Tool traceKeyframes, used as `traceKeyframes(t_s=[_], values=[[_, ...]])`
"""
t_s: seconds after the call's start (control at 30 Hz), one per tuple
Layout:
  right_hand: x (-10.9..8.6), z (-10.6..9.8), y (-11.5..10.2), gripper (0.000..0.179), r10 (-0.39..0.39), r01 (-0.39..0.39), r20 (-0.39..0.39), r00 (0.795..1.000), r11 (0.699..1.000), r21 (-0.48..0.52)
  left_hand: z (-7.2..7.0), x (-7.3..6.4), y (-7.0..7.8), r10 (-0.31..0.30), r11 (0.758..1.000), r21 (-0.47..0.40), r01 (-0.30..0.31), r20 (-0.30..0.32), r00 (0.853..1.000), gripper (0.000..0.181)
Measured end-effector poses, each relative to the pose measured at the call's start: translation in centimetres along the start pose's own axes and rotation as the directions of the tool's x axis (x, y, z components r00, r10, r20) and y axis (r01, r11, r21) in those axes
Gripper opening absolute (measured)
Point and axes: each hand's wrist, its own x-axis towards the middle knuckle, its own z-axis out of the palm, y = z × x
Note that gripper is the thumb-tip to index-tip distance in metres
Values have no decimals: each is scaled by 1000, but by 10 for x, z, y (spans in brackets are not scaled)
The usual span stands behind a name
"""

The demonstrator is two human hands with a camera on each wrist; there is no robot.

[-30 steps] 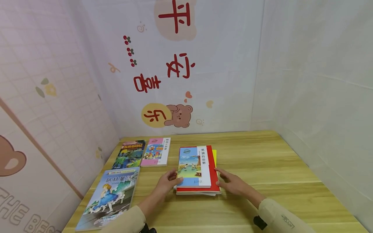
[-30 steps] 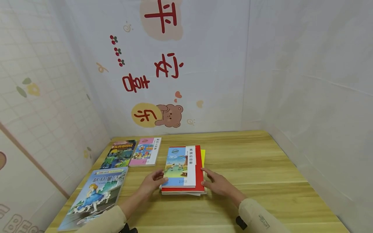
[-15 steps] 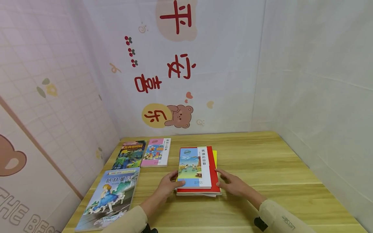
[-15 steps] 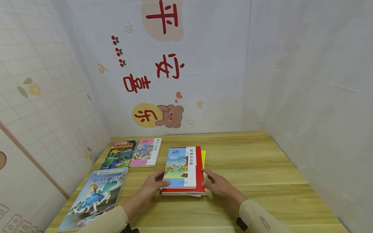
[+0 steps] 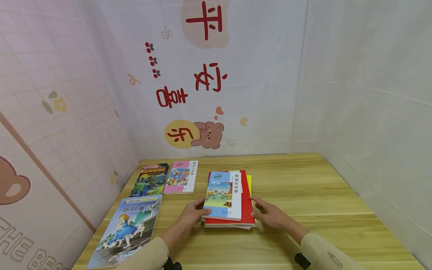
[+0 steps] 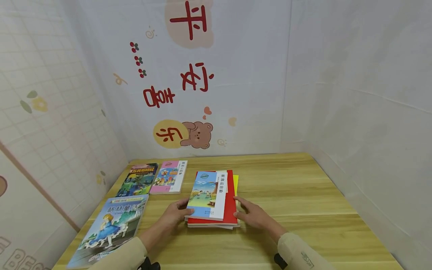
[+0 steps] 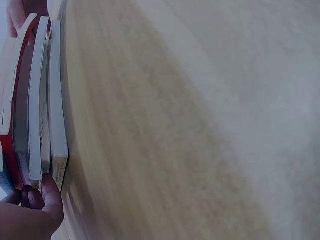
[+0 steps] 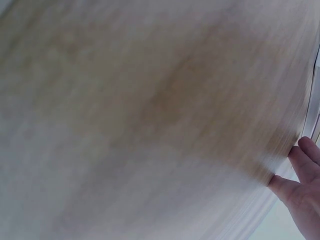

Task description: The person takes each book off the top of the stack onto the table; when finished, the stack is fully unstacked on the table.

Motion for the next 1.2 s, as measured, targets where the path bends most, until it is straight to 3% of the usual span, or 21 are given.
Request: traceKeyframes(t_s=[0.37,0.67,0.9,1.2], values=[[0,2,2,67,1,-1,3,1000,1000,-6,-5,2,0,-4,1000,-3,5,32,999,69],[1,2,3,66,-10,10,-5,1000,1000,-8,-10,3,4,38,999,1,-38,-3,999,68],[0,0,0,66,-10,10,-3,1000,1000,-1,-20,1,9,34,999,-19,-35,-18,999,67],[-1,2,1,68,10,-10,-10,1000,1000,5,-38,-3,8,34,995,-99,-30,45,998,66]])
